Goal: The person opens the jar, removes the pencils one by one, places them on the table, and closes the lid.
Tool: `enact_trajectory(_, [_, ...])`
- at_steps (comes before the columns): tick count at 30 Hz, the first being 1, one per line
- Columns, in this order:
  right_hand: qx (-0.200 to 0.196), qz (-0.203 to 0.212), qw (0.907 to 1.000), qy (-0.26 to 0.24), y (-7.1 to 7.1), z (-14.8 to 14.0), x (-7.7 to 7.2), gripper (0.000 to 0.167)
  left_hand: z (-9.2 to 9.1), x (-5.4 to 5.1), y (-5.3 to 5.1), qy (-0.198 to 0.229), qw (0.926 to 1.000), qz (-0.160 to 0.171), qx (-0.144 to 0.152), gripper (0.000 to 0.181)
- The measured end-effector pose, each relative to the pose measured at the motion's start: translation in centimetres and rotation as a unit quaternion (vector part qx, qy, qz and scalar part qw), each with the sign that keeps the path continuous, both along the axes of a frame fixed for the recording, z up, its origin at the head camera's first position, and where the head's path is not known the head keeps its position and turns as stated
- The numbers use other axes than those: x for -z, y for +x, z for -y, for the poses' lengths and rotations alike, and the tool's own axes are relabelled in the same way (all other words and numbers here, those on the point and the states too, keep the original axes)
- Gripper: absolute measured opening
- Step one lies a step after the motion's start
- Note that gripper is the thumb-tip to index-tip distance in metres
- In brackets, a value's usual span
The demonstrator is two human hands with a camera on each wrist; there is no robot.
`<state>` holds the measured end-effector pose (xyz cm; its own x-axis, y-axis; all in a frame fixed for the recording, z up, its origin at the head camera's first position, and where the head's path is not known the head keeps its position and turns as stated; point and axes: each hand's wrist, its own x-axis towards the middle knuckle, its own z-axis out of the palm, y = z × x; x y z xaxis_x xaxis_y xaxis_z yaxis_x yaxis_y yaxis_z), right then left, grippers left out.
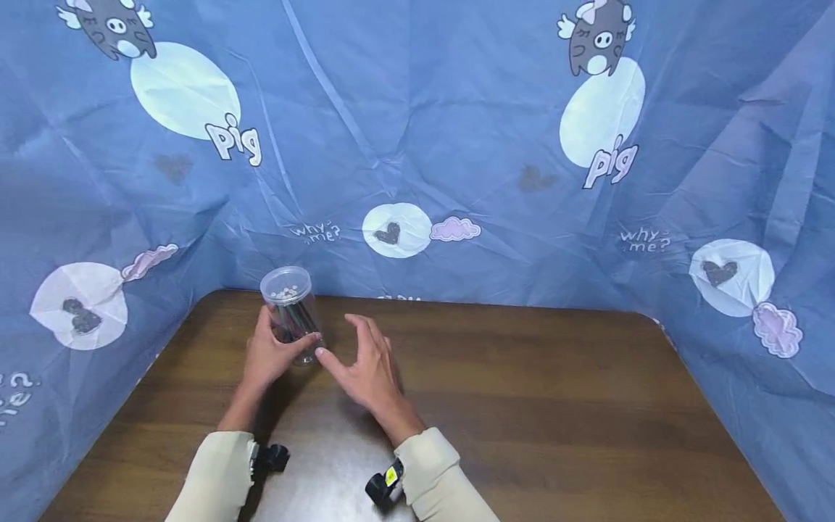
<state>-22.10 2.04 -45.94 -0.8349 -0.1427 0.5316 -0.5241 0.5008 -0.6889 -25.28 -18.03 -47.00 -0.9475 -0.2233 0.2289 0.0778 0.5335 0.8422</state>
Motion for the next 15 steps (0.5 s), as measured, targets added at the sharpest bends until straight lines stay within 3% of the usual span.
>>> enact_trajectory(6, [-0.02,-0.02,0.9996,-0.006,-0.3,2.2,-0.8,0.07,-0.2,0.2,0.1,0.0,1.0,-0.002,0.004,0.078])
enact_trajectory(15, [-0.001,-0.058,0.998,-0.024,-2.0,4.3,-2.6,0.076,0.1,0.5,0.1,-0.014,0.9997,-0.022,-0.002,0.07])
